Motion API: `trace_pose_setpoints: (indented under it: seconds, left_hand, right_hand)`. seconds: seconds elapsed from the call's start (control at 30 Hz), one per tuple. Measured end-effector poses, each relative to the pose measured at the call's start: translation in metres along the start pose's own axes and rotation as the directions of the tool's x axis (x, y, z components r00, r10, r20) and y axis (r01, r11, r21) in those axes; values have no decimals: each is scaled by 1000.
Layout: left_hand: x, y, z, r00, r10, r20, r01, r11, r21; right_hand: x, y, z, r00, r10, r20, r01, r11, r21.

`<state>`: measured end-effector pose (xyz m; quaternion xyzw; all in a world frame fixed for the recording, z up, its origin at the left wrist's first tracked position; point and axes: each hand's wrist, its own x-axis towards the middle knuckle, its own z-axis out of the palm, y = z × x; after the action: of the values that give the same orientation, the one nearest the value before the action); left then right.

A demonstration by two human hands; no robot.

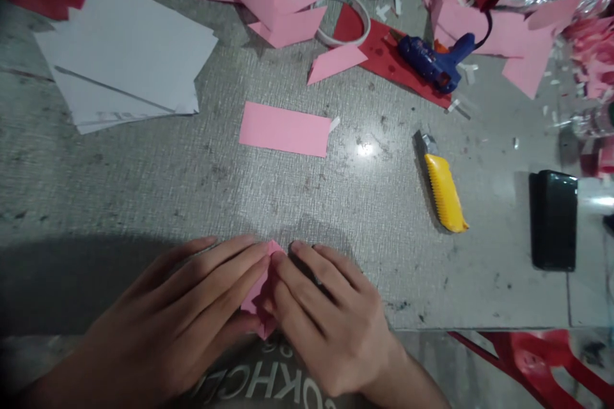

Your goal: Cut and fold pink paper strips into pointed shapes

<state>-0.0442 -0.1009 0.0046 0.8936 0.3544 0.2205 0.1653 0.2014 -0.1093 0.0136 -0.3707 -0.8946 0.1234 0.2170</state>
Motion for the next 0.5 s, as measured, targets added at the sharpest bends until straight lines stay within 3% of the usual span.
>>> trace_pose_setpoints:
  seconds: [0.2,0.5]
  left_hand:
    - [1,3,2,999,-46,11,44,991,129]
    - [0,6,2,1000,-27,-1,27,980,195]
  right_hand:
    - [-1,1,-3,999,-30,22,30,999,13]
    - [1,0,-7,998,-43,40,42,999,33]
